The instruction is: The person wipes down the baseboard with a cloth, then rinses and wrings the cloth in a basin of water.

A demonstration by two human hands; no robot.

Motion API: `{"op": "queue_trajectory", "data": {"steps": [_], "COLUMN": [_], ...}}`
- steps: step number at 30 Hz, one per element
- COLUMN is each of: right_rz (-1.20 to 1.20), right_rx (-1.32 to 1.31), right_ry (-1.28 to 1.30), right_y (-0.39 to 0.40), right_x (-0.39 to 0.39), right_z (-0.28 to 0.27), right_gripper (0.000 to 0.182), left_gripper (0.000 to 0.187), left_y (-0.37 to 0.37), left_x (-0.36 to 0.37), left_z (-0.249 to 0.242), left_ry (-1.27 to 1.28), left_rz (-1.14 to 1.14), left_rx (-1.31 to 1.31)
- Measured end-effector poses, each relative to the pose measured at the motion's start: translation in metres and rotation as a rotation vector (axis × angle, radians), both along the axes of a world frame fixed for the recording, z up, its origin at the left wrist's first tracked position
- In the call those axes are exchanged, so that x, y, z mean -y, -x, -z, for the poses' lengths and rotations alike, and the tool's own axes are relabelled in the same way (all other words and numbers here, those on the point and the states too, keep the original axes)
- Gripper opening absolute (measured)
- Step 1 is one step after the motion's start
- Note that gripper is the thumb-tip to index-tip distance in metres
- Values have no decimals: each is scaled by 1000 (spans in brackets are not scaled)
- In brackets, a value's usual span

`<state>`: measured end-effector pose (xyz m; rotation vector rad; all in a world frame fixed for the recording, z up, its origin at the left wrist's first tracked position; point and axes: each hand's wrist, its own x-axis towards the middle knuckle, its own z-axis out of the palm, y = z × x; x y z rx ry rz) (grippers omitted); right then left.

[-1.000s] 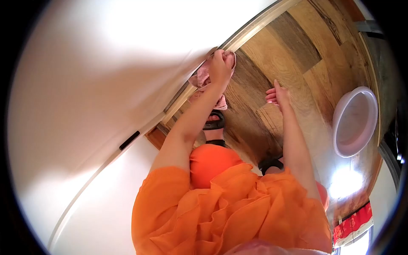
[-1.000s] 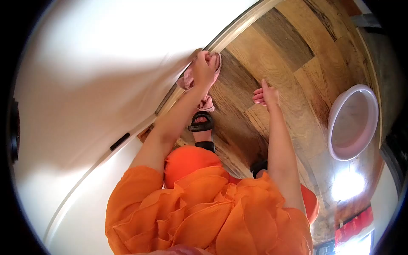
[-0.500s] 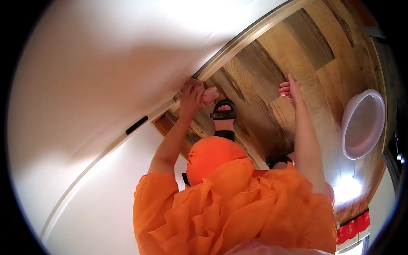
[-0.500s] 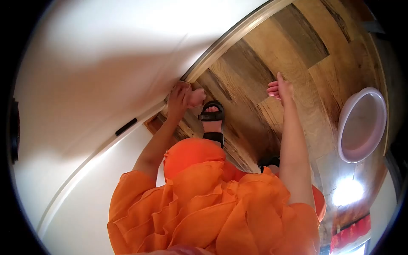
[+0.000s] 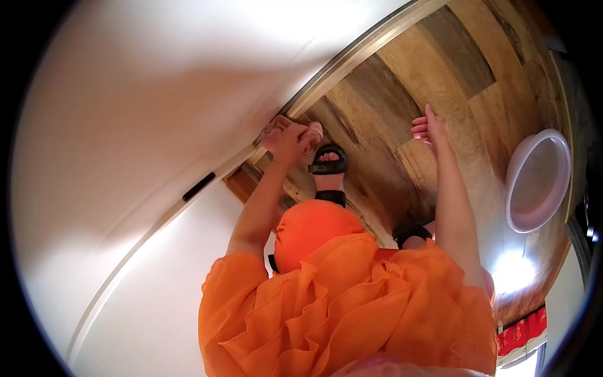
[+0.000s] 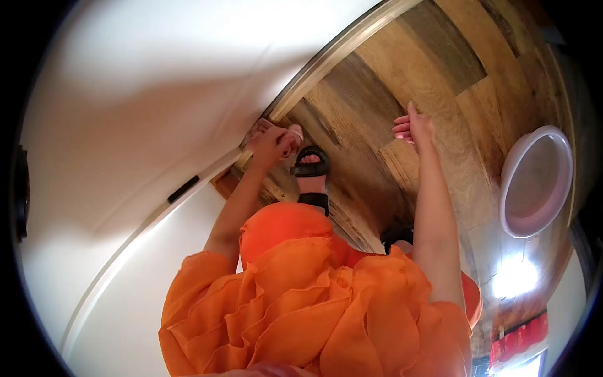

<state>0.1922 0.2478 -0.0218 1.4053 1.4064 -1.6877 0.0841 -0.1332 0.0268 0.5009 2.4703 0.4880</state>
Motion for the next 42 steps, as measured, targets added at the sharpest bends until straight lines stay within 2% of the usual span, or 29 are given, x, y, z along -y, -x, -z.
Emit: {"op": "queue_trajectory", "data": {"steps": [2, 5, 8, 11, 14, 17, 20, 23, 26, 29, 32, 35, 37, 38, 41, 42], "right_rz": [2, 8, 16, 36, 43, 12, -3, 8, 18, 24, 2, 2, -1, 0, 15, 13], "right_rx": [10, 2, 12, 15, -2, 4, 30, 24, 23, 21, 8, 7, 26, 35, 10, -2], "right_ry": [-10, -4, 1, -1, 9, 16, 24, 6, 17, 57, 52, 37, 24, 45, 57, 45], "right_y": [-2, -1, -2, -2, -2, 0, 0, -1, 1, 3, -1, -4, 1, -1, 6, 5], "right_x": [0, 1, -1, 1, 2, -2, 0, 2, 0, -6, 1, 3, 0, 1, -5, -4], "right_z": [-3, 0, 3, 0, 1, 0, 3, 4, -3, 0, 2, -2, -3, -4, -1, -1], "right_gripper": [63, 63, 63, 63, 63, 64, 64, 64, 63, 64, 65, 66, 66, 66, 66, 66], "left_gripper": [29, 29, 24, 27, 30, 31, 31, 31, 29, 33, 38, 37, 36, 36, 34, 33], "left_y": [8, 23, 20, 13, 36, 35, 45, 66, 78, 69, 55, 72, 80, 78, 58, 60], "left_x": [-12, -47, -63, -83, -80, -66, -56, -113, -142, -97, -71, -102, -113, -112, -66, -54], "left_z": [-15, -26, -13, -1, 23, 7, 31, 29, 33, 19, 33, 44, 52, 51, 57, 44], "left_ry": [-115, -296, -163, -84, 20, 282, 119, -39, 188, 92, 243, 57, 100, 129, 4, 262], "left_rz": [-356, -343, -30, -242, -324, -354, -304, -188, -214, -321, -478, -423, -396, -387, -469, -470], "left_rx": [86, -421, -683, -434, -341, -190, -168, -212, -187, -41, -118, -103, -132, -143, -229, -116]}}
